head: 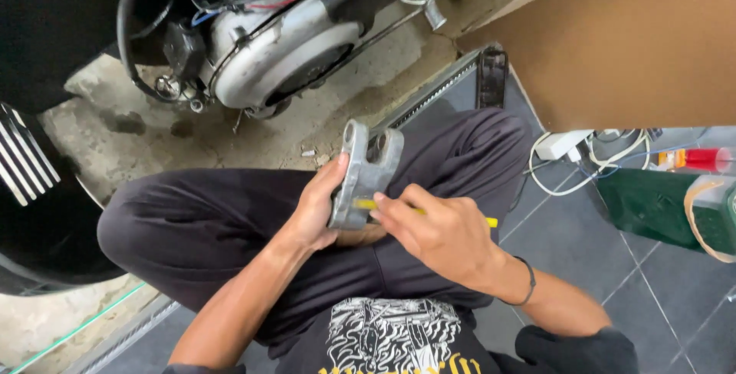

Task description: Cleaning a metal motorcycle component by scraping off residue with a small hand tool.

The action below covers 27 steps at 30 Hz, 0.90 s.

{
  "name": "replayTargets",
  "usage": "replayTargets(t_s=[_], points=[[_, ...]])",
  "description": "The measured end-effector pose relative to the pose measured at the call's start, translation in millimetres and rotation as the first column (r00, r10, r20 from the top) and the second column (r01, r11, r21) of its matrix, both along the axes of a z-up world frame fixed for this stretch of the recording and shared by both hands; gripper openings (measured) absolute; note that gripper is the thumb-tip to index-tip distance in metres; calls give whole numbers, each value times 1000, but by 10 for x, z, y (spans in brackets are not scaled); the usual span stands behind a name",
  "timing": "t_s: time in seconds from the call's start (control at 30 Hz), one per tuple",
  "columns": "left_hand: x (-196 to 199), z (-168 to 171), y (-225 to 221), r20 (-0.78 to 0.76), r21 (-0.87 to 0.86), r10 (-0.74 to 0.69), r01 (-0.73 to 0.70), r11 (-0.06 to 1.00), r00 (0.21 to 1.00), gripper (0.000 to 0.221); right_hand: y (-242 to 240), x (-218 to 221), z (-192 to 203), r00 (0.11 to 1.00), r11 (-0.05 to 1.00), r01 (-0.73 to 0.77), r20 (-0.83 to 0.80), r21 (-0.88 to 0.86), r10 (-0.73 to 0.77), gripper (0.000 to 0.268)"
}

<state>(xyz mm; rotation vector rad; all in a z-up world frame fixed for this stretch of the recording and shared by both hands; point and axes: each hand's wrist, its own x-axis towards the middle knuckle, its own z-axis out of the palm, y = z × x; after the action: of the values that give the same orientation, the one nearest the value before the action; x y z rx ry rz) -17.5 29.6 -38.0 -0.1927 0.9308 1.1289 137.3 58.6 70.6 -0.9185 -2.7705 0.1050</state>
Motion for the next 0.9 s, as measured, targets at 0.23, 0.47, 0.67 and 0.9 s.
replayTargets(t_s=[0.23,0.47,0.67,0.9], points=[[-55,185,105,45,-10,17,-17,1000,999,45,89,-20,49,1000,999,-17,7,42,16,16],[-78,123,184,59,21,-39,38,999,997,44,171,-4,56,999,996,28,14,90,-29,17],[-183,45,211,24,93,-115,113,989,993,50,158,-88,48,995,988,16,96,150,-30,20],[-209,-102,78,30,126,-107,102,987,994,47,171,-195,212,995,990,-42,96,137,29,16]])
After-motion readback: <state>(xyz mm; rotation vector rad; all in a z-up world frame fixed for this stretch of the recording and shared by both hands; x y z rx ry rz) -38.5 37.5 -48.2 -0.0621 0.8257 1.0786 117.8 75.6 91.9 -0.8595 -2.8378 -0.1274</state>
